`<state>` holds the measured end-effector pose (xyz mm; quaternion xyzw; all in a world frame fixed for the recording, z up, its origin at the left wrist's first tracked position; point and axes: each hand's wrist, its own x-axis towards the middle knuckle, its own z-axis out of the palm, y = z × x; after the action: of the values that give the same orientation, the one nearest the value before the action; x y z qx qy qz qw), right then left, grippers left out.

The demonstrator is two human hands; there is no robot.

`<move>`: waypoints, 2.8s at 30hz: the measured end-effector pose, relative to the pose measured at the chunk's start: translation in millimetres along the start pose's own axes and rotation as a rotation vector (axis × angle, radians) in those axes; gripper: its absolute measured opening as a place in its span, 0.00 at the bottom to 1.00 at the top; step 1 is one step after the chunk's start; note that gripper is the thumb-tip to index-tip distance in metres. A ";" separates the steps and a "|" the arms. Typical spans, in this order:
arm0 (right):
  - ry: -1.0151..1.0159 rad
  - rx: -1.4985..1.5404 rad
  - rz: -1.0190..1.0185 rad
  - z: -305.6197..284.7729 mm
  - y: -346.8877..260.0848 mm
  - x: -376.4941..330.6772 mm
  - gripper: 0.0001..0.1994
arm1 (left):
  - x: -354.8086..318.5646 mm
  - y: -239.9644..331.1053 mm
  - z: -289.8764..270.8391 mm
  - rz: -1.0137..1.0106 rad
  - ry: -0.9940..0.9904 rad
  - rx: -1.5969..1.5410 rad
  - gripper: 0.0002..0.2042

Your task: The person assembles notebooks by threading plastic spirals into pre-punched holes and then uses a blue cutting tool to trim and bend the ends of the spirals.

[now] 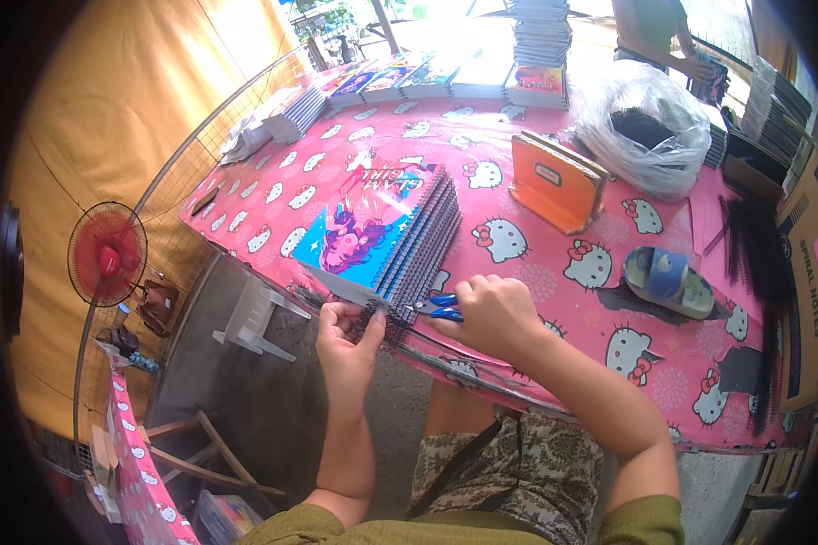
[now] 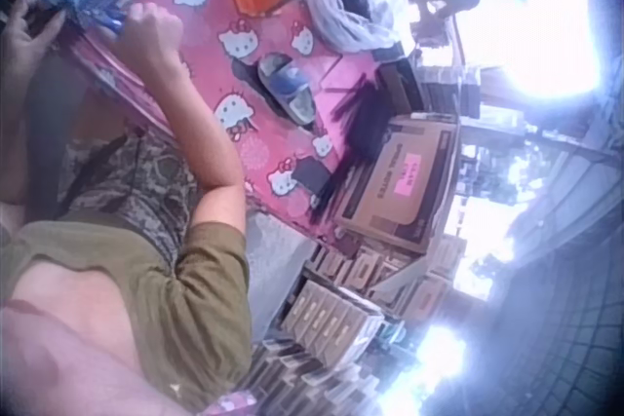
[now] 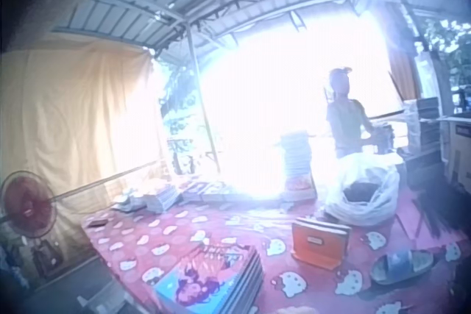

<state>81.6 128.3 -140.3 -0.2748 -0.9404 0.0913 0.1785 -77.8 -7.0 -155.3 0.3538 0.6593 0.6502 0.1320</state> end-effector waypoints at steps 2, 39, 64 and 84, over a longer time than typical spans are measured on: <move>0.188 -0.082 -0.113 6.2 4.9 -1.0 0.27 | 0.7 1.8 5.2 0.028 -0.020 0.023 0.15; -0.173 -0.016 0.078 16.5 -4.5 3.5 0.26 | -6.7 -41.1 -0.1 -0.165 -0.057 -0.063 0.19; -0.386 -0.049 0.087 5.7 -11.3 10.5 0.27 | -16.4 -47.7 3.8 -0.184 -0.052 -0.011 0.22; -0.373 1.077 0.459 -33.4 67.4 -4.7 0.35 | -32.8 -6.2 4.2 -0.346 -0.359 -0.314 0.18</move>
<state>130.8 184.3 -129.2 -0.3210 -0.6941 0.6365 0.1004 -53.5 -24.2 -171.1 0.3208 0.5672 0.6391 0.4085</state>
